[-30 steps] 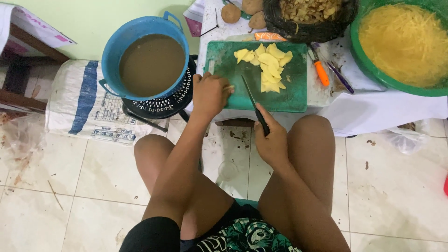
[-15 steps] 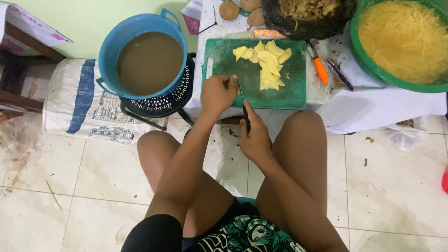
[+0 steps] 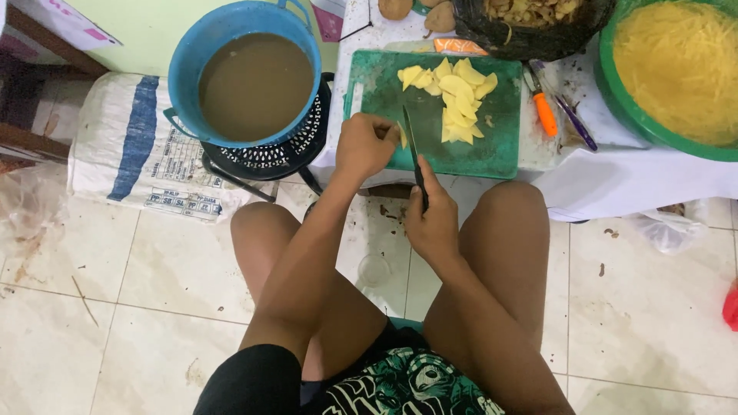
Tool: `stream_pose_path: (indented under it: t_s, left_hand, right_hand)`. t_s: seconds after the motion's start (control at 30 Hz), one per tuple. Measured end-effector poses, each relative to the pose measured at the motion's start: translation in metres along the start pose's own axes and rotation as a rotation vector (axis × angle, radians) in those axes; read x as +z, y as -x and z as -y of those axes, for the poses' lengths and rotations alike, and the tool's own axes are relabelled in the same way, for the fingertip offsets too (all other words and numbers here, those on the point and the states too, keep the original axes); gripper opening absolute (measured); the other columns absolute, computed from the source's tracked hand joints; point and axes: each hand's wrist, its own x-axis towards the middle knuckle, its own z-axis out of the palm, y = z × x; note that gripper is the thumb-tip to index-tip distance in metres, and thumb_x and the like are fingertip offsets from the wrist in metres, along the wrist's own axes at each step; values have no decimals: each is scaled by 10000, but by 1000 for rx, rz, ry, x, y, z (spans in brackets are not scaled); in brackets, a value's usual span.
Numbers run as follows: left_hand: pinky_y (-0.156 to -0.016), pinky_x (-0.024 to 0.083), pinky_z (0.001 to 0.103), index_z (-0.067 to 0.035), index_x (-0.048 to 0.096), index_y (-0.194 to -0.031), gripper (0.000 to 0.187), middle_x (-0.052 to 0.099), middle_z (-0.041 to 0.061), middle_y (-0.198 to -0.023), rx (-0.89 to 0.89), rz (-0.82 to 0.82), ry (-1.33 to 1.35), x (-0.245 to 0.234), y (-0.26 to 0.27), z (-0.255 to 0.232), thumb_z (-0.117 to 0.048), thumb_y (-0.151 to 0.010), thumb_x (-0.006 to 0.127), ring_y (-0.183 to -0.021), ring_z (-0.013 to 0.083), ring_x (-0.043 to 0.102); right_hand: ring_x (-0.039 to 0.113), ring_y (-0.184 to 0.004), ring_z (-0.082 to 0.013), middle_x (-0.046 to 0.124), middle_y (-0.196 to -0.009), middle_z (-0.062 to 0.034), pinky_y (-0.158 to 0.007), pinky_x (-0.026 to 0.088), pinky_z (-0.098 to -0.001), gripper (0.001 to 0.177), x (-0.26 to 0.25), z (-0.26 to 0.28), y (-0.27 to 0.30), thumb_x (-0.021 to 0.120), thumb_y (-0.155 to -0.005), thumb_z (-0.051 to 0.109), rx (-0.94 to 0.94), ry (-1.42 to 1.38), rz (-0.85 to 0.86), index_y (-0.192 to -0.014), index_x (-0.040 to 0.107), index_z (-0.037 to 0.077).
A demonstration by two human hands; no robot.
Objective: Slicing peeled potatoes into thin julienne strips using a knife on a cutting board while sitting on the floor.
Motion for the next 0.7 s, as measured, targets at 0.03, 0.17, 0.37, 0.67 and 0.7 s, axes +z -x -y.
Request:
stream_pose_path:
  t_s: [0.03, 0.17, 0.37, 0.67, 0.7]
  left_hand:
    - [-538, 615, 364, 41, 771, -1090, 253, 770, 232, -897, -2, 0, 0, 2, -1, 3, -142, -938, 684, -772, 299, 764]
    - [-576, 626, 371, 30, 773, -1092, 221, 768, 239, -920, 19, 24, 41, 7, -4, 9, -88, -933, 676, -819, 311, 764]
    - [-587, 631, 367, 21, 779, -1086, 213, 769, 224, -918, 10, 35, 13, 7, -5, 8, -89, -932, 680, -823, 298, 767]
    - [-559, 630, 351, 22, 786, -1050, 187, 768, 218, -869, 21, 7, -24, 9, -5, 4, -47, -915, 678, -778, 295, 767]
    - [-557, 630, 350, 18, 787, -1048, 189, 768, 212, -868, 15, 9, -28, 9, -6, 5, -56, -914, 677, -775, 291, 766]
  right_hand:
    - [402, -1419, -515, 437, -1515, -380, -1148, 339, -641, 511, 1, -2, 1, 375, -1081, 26, 1, 0, 2, -1589, 352, -11]
    - [457, -1393, -485, 472, -1498, -364, -1135, 381, -608, 506, 3, -10, 2, 385, -1067, -12, -97, 59, -10, -1573, 388, -19]
    - [491, -1369, -482, 501, -1478, -354, -1118, 413, -598, 504, 3, -14, 2, 386, -1062, -20, -132, 72, -15, -1566, 398, -21]
    - [606, -1231, -468, 584, -1375, -355, -1008, 504, -575, 508, 0, -12, 6, 393, -1054, -19, -148, 150, -14, -1562, 402, -25]
    - [621, -1200, -476, 595, -1351, -360, -977, 521, -574, 504, 0, -10, 8, 389, -1054, -19, -148, 165, -15, -1558, 401, -33]
